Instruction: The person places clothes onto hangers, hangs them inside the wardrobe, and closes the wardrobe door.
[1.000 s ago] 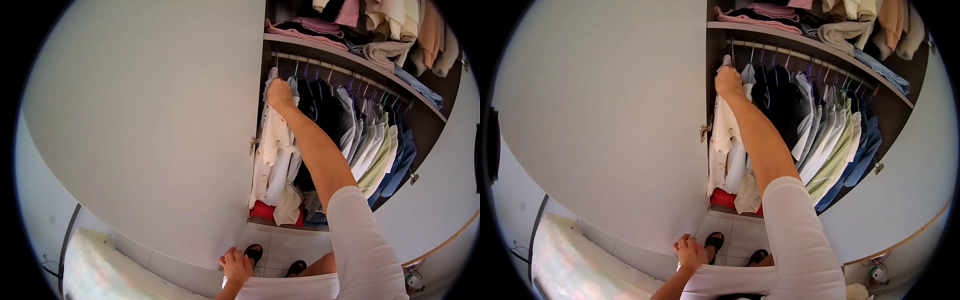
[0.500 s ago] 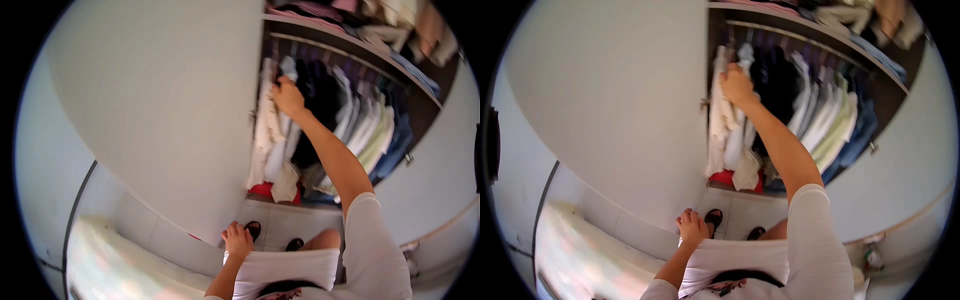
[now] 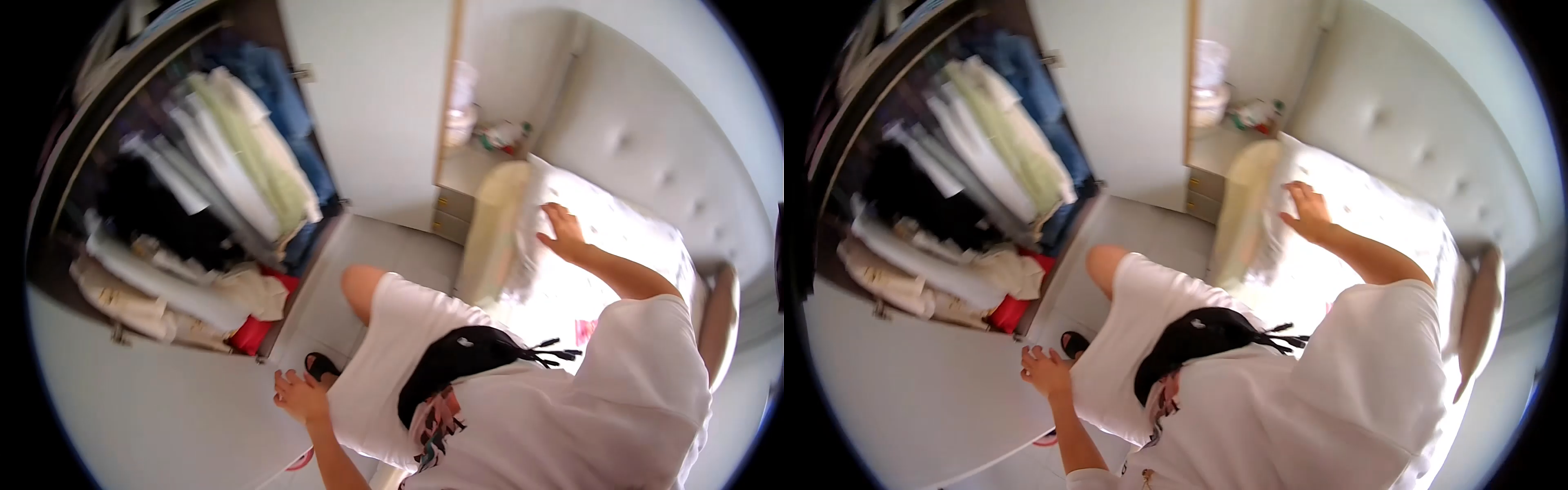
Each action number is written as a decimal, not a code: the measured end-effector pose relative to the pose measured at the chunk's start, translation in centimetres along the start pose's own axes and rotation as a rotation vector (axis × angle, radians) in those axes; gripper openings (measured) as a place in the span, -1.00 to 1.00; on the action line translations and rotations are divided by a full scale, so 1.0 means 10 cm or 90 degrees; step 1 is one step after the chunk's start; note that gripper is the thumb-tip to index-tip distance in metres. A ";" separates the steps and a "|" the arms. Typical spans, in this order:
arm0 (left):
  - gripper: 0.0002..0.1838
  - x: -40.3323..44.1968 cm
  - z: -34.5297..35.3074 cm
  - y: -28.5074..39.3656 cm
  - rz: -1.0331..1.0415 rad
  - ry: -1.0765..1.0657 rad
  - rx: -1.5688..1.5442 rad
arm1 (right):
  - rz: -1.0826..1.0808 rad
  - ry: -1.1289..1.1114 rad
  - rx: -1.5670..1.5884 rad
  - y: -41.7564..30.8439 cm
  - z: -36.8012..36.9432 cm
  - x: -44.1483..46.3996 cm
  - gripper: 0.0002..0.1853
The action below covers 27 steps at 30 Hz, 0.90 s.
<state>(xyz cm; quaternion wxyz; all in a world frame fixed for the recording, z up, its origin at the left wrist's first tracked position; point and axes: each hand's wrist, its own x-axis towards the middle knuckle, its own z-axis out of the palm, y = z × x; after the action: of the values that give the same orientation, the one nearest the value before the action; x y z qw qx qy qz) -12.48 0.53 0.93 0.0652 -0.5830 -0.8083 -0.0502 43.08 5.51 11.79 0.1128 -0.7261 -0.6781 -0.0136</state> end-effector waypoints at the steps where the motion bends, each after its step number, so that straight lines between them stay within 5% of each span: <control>1: -0.71 0.02 -0.01 0.05 -0.002 -0.024 0.017 | 0.143 -0.017 -0.132 0.40 0.00 -0.45 -0.26; 3: -0.70 0.06 -0.02 0.13 0.007 -0.058 0.045 | 0.483 -0.141 -0.126 0.71 -0.20 -1.34 -0.03; 6: -0.71 0.10 0.03 0.16 0.041 -0.065 0.010 | 0.803 -0.176 -0.029 0.98 0.00 -2.58 0.22; 9: -0.72 0.17 0.09 0.21 0.083 -0.075 0.036 | 0.979 -0.251 0.118 0.90 0.68 -3.58 0.37; 11: -0.72 0.20 0.02 0.34 0.107 -0.075 0.051 | 0.955 -0.397 0.264 0.56 1.03 -3.97 0.37; 16: -0.71 0.32 0.07 0.51 0.148 -0.103 0.092 | 0.900 -0.357 0.175 0.02 0.70 -3.91 0.27; 18: -0.70 0.31 0.06 0.56 0.146 -0.106 0.087 | 0.865 -0.345 0.146 0.06 0.70 -4.06 0.25; 20: -0.72 0.31 0.12 0.53 0.159 -0.083 0.043 | 0.904 -0.280 0.052 0.22 0.87 -4.43 -0.09; 22: -0.73 0.29 0.15 0.51 0.158 -0.044 0.045 | 0.951 -0.244 0.028 0.44 0.91 -4.71 -0.13; 27: -0.78 0.25 0.08 0.54 0.154 -0.047 -0.009 | 0.983 -0.416 0.144 0.62 0.83 -5.17 -0.23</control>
<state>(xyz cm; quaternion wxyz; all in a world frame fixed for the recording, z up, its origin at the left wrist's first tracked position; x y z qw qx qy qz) -8.13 4.71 0.55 0.0364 -0.6781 -0.7336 -0.0261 43.99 -44.12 -6.10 -0.0392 -0.9375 0.0127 0.3456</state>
